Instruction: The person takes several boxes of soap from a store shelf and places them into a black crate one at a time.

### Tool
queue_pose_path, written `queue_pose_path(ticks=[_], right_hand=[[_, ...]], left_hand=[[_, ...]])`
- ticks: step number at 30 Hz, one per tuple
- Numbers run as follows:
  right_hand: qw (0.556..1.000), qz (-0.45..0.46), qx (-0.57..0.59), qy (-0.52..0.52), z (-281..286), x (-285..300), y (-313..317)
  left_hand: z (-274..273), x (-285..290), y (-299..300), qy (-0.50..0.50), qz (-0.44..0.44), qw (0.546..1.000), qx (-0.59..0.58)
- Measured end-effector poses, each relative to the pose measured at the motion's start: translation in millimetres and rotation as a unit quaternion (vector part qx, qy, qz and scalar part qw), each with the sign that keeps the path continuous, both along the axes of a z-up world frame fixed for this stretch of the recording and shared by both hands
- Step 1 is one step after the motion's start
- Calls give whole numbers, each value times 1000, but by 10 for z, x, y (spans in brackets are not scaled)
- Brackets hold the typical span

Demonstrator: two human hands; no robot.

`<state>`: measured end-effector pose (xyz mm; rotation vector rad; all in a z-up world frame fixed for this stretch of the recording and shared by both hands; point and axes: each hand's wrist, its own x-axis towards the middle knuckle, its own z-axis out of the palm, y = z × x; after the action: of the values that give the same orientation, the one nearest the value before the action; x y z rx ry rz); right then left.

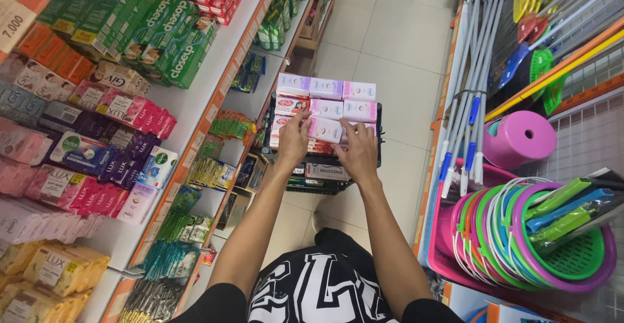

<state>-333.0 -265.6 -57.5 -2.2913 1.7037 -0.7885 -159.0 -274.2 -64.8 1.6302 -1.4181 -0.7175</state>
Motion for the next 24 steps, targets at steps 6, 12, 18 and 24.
queue_pose_path(ticks=[6,12,18,24], right_hand=[[996,9,-14,82,-3,-31,-52],[993,16,-26,110,-56,-44,-71],[992,25,-34,115,6,-23,-52],[993,28,-37,105,-7,-3,-61]], left_hand=[[-164,-33,-58,-1,43,998,52],[-67,1,0,-110,33,993,34],[-36,-16,15,-180,36,983,-5],[73,-18,50,-187,23,982,22]])
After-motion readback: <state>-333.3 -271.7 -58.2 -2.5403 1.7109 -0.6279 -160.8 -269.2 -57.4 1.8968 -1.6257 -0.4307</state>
